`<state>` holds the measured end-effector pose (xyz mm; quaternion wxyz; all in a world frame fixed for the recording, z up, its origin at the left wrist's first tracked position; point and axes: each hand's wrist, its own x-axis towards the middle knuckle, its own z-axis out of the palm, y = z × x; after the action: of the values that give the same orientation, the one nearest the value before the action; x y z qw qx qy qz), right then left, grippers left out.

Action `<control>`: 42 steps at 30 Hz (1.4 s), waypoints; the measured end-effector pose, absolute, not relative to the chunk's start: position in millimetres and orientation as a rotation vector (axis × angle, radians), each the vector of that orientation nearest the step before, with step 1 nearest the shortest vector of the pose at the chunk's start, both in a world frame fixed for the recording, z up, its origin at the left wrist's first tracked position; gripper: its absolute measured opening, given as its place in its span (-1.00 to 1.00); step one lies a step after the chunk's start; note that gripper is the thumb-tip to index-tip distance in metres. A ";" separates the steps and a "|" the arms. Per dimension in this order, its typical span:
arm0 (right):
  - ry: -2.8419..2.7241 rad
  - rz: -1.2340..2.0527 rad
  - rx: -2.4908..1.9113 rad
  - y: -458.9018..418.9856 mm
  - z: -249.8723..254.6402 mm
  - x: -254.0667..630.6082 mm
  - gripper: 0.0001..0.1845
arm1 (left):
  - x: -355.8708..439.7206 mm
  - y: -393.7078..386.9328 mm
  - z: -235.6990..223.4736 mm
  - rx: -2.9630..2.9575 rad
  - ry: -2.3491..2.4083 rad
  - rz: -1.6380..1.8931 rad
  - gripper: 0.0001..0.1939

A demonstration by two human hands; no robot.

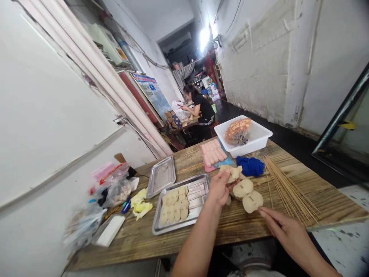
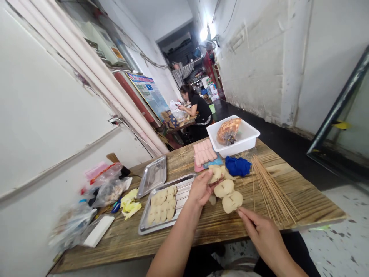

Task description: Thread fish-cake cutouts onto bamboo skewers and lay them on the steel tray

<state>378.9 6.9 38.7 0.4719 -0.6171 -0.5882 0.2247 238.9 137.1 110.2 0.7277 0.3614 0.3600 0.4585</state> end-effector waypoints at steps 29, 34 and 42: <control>-1.453 0.429 -1.545 8.7 44.8 375.6 -0.70 | 247.5 124.3 97.1 0.716 0.776 0.904 -0.58; -1.487 0.386 -1.550 7.3 43.0 375.4 -0.70 | 249.2 127.6 97.9 0.751 0.851 0.923 -0.51; -1.523 0.346 -1.560 4.3 38.9 371.7 -0.65 | 250.7 129.6 96.7 0.803 0.946 1.035 -0.53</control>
<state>371.7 4.3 38.9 0.4504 -0.6309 -0.6160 0.1400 250.7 129.6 96.7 0.6909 0.3591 0.4233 0.4631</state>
